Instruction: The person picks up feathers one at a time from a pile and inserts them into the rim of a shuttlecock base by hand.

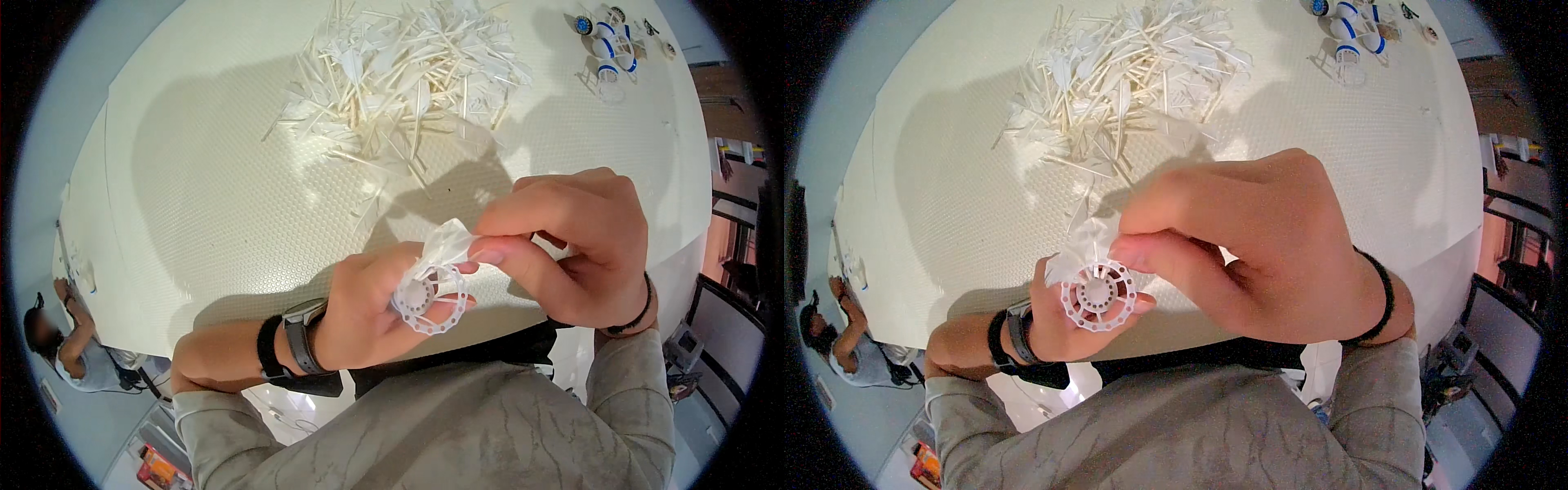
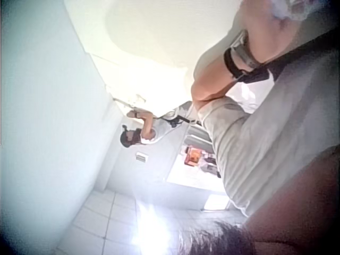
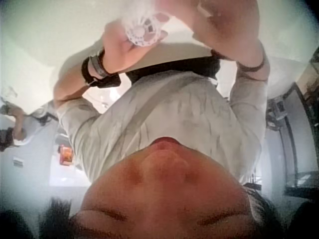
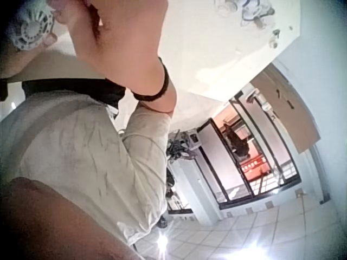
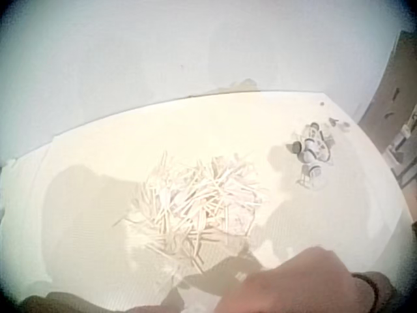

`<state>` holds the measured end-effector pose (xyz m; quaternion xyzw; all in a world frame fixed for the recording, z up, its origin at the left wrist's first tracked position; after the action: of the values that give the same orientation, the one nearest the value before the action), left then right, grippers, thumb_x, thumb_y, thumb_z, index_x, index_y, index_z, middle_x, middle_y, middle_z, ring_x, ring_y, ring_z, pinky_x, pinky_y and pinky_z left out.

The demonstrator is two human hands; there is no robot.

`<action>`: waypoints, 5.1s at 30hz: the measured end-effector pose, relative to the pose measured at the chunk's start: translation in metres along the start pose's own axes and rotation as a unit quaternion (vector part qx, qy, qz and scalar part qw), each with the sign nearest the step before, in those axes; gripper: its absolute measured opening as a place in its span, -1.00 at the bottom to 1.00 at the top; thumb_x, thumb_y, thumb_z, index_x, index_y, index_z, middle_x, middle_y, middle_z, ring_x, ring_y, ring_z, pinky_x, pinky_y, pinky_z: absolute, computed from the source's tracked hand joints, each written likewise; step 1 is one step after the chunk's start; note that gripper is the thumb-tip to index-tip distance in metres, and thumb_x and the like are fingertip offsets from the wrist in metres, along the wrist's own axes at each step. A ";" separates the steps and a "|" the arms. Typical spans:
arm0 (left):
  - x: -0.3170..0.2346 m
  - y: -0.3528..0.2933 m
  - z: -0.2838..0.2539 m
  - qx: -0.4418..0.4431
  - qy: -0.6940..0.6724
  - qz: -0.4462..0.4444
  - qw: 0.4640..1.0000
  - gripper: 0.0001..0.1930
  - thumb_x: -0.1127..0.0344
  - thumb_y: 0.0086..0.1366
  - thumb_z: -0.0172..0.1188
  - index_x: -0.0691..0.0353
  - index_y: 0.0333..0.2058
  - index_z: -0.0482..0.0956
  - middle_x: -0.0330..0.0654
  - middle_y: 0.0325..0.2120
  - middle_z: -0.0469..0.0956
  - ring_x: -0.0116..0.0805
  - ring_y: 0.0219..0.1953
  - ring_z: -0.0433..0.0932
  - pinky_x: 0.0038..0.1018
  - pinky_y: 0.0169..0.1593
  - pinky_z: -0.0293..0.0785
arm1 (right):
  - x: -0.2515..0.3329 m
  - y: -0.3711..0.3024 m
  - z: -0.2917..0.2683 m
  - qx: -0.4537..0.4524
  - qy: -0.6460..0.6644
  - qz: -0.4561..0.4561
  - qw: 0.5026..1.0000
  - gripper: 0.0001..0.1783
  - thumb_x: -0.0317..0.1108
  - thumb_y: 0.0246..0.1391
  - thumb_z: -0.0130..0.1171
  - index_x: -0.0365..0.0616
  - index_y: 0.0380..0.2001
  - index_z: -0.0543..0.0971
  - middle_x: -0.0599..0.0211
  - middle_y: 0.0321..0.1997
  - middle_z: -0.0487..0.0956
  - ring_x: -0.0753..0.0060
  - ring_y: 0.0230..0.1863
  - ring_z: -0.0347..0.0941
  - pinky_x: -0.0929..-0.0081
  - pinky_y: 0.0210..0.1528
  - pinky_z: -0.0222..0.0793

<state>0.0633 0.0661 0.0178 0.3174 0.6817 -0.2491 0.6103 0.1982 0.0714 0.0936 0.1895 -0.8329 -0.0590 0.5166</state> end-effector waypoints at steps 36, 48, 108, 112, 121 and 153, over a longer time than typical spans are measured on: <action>-0.013 -0.005 0.030 0.143 0.017 0.117 0.983 -0.78 0.22 0.17 0.40 0.21 -0.33 0.60 -0.24 -0.56 0.55 -0.24 -0.55 0.57 -0.40 -0.51 0.41 | -0.028 -0.005 -0.027 -0.092 0.026 0.134 0.986 -0.97 -0.55 0.03 0.26 -0.22 -0.41 0.61 0.39 -0.54 0.58 0.58 -0.56 0.44 0.63 -0.58 0.22; -0.022 -0.006 0.042 0.198 -0.009 0.188 0.962 -0.71 0.20 0.16 0.40 0.25 -0.45 0.50 -0.22 -0.66 0.41 -0.20 -0.65 0.45 -0.31 -0.62 0.22 | -0.052 0.013 0.040 0.022 -0.156 0.016 0.987 -0.75 -0.44 -0.08 0.44 -0.16 -0.29 0.61 0.34 -0.39 0.52 0.45 -0.57 0.43 0.53 -0.53 0.34; 0.014 -0.006 -0.028 -0.047 -0.003 -0.025 0.999 -0.85 0.35 0.38 0.20 0.23 -0.21 0.41 -0.21 -0.43 0.51 -0.59 -0.48 0.37 -0.58 -0.39 0.32 | -0.042 0.022 0.011 0.038 0.124 0.049 0.990 -0.89 -0.46 0.12 0.18 -0.32 -0.33 0.55 0.21 -0.36 0.56 0.52 -0.40 0.40 0.58 -0.39 0.25; 0.018 -0.007 -0.035 -0.105 -0.037 -0.073 0.991 -0.68 0.46 0.18 0.40 0.33 -0.12 0.51 -0.24 -0.37 0.62 -0.53 -0.39 0.53 -0.56 -0.23 0.47 | -0.026 0.019 0.000 -0.002 0.068 0.011 0.998 -0.89 -0.48 0.14 0.14 -0.34 -0.31 0.54 0.13 -0.34 0.58 0.43 -0.35 0.44 0.54 -0.31 0.32; 0.018 -0.007 -0.027 -0.071 -0.045 -0.096 0.992 -0.57 0.50 0.21 0.35 0.32 0.03 0.43 -0.31 -0.34 0.53 -0.58 -0.29 0.47 -0.58 -0.18 0.44 | 0.002 0.020 -0.003 -0.009 -0.080 -0.090 0.993 -0.90 -0.51 0.09 0.17 -0.35 -0.33 0.54 0.09 -0.46 0.59 0.29 -0.45 0.52 0.51 -0.43 0.36; 0.013 -0.004 -0.021 -0.032 0.042 -0.033 0.998 -0.68 0.36 0.29 0.28 0.25 -0.02 0.47 -0.13 -0.35 0.64 -0.26 -0.36 0.63 -0.42 -0.22 0.52 | 0.008 0.022 0.005 0.024 -0.086 -0.119 0.989 -0.89 -0.43 -0.02 0.25 -0.26 -0.45 0.59 0.11 -0.51 0.60 0.32 -0.59 0.49 0.49 -0.54 0.35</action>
<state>0.0457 0.0800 0.0071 0.2851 0.7242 -0.2335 0.5828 0.1853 0.0883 0.1041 0.2942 -0.8466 -0.1161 0.4279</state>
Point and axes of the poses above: each hand's wrist, its own y-axis towards the middle knuckle, its own z-axis out of the palm, x = y × z, the point moved 9 cm from there along y, towards the middle knuckle
